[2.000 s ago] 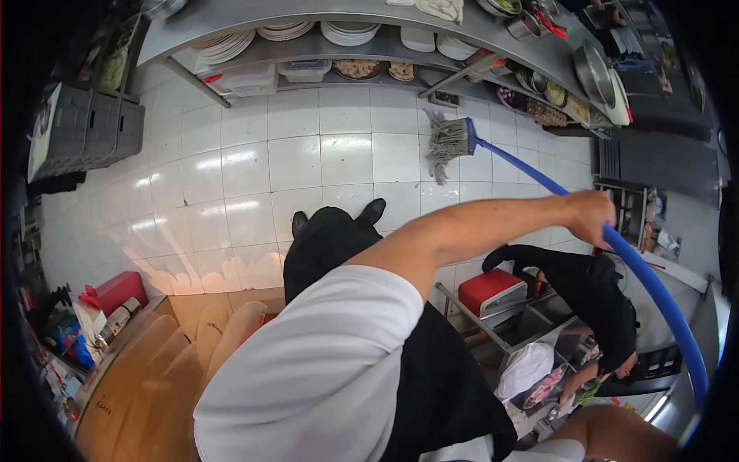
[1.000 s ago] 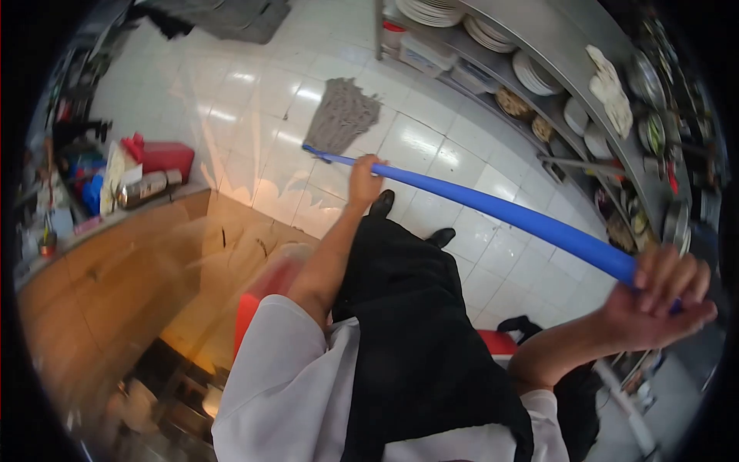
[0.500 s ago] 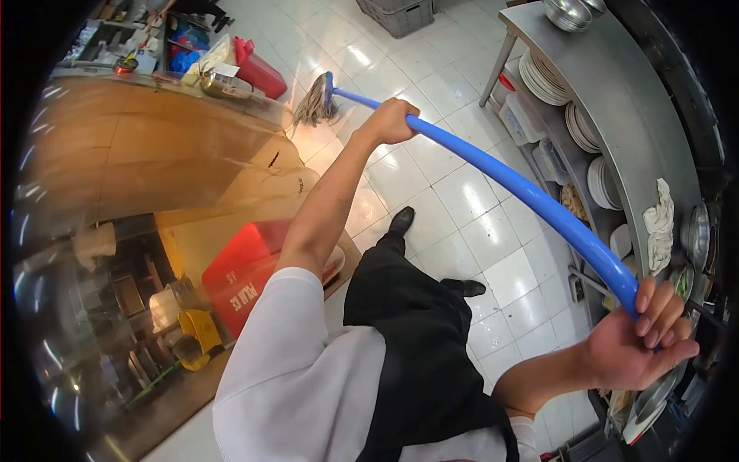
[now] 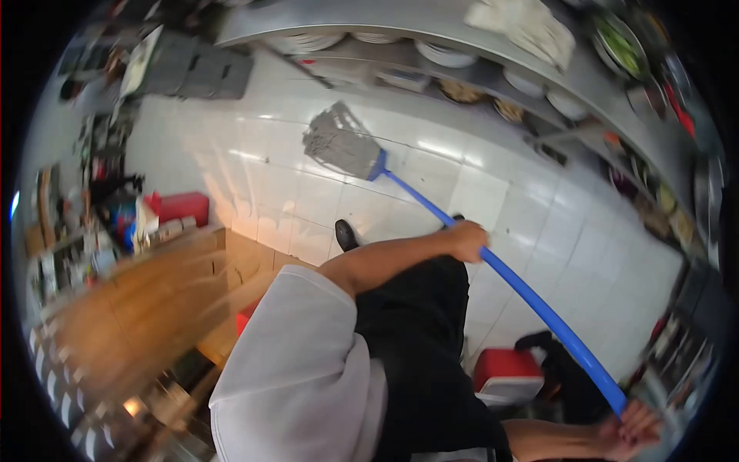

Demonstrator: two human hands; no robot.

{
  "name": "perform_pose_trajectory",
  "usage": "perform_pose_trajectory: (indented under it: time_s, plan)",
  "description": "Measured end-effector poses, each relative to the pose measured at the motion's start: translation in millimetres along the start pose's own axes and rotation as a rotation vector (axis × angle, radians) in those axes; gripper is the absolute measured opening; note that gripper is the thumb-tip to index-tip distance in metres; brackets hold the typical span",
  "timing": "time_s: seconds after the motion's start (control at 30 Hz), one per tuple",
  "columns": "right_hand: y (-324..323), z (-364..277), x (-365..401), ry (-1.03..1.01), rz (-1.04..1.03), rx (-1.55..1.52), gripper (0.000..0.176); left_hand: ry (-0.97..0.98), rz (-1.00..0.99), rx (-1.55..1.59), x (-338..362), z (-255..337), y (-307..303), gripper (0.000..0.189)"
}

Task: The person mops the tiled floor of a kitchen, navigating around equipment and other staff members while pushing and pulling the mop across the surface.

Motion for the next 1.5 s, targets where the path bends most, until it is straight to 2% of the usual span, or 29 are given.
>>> perform_pose_trajectory:
  time_s: [0.07, 0.1, 0.2, 0.23, 0.27, 0.33, 0.37, 0.4, 0.47, 0.53, 0.6, 0.73, 0.83, 0.87, 0.93, 0.97, 1.0, 1.03, 1.1, 1.13, 1.23, 1.27, 1.33, 1.37, 1.43, 1.5]
  plan:
    - [7, -103, 44, -0.493, 0.672, 0.476, 0.050, 0.155, -0.086, 0.125, -40, 101, 27, 0.027]
    - [15, -135, 52, -0.523, 0.680, 0.505, 0.050, 0.279, -0.082, 0.165, -59, 136, 42, 0.029]
    - [37, -185, 62, -0.590, 0.716, 0.580, 0.048, 0.360, -0.103, 0.234, -103, 214, 66, 0.030]
    - [47, -189, 56, -0.646, 0.810, 0.702, 0.046, 0.381, -0.110, 0.261, -118, 230, 72, 0.030]
    - [56, -193, 49, -0.703, 0.895, 0.817, 0.045, 0.401, -0.112, 0.269, -130, 242, 77, 0.030]
    - [46, -204, 42, -0.790, 1.077, 0.831, 0.043, 0.364, -0.082, 0.300, -150, 255, 85, 0.031]
    - [32, -214, 42, -0.801, 1.116, 0.835, 0.035, 0.366, -0.078, 0.311, -160, 261, 91, 0.031]
    - [9, -229, 45, -0.778, 1.114, 0.806, 0.035, 0.331, -0.039, 0.306, -172, 258, 94, 0.032]
    - [-30, -255, 45, -0.721, 1.089, 0.725, 0.059, 0.287, -0.003, 0.312, -177, 247, 90, 0.033]
    - [-54, -269, 39, -0.670, 1.061, 0.640, 0.092, 0.235, -0.072, 0.341, -173, 237, 77, 0.033]
    - [-53, -263, 22, -0.680, 1.112, 0.658, 0.087, 0.201, -0.033, 0.323, -159, 215, 47, 0.032]
    - [-22, -194, -30, -0.627, 1.181, 0.673, 0.078, 0.069, 0.106, 0.261, -115, 132, -30, 0.029]
    - [35, -117, -78, -0.548, 1.162, 0.659, 0.073, 0.000, 0.234, 0.163, -52, 45, -98, 0.027]
    - [61, -89, -91, -0.512, 1.144, 0.659, 0.072, -0.008, 0.254, 0.120, -20, 21, -114, 0.028]
    - [153, -24, -114, -0.575, 1.098, 0.722, 0.041, -0.117, 0.352, 0.107, 53, -34, -143, 0.027]
    - [191, 4, -126, -0.559, 0.966, 0.703, 0.033, -0.165, 0.351, 0.124, 93, -53, -149, 0.027]
    - [229, 33, -138, -0.535, 0.835, 0.679, 0.039, -0.217, 0.357, 0.138, 131, -73, -155, 0.027]
    - [262, 66, -155, -0.431, 0.605, 0.541, 0.041, -0.286, 0.338, 0.164, 168, -93, -154, 0.028]
    - [333, 128, -165, -0.230, 0.140, 0.471, 0.047, -0.395, 0.353, 0.171, 236, -134, -141, 0.028]
    - [359, 165, -169, -0.078, -0.175, 0.255, 0.039, -0.437, 0.390, 0.153, 269, -156, -129, 0.029]
    - [395, 276, -120, 0.268, -0.176, -0.270, 0.035, -0.585, 0.549, 0.175, 379, -214, -94, 0.031]
    - [419, 299, -92, 0.203, -0.290, -0.190, 0.029, -0.632, 0.593, 0.136, 414, -231, -80, 0.031]
    - [428, 361, -30, 0.423, -0.336, -0.268, 0.019, -0.898, 0.721, 0.105, 489, -243, -55, 0.030]
    - [426, 390, 5, 0.526, -0.351, -0.317, 0.015, -0.908, 0.724, 0.095, 499, -235, -47, 0.030]
    - [394, 418, 57, 0.650, -0.240, -0.287, 0.020, -1.218, 0.722, 0.052, 521, -224, -17, 0.026]
    - [349, 426, 90, 0.694, -0.199, -0.289, 0.023, -1.226, 0.668, 0.034, 502, -202, 13, 0.023]
Point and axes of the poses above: each hand's wrist, its own x-axis away from the middle knuckle, its own y-axis out of the palm, z = x × y, the point moved 9 cm from there along -x, towards the middle knuckle, and after that the axes turned 7 degrees about z, right-handed, at the moved point
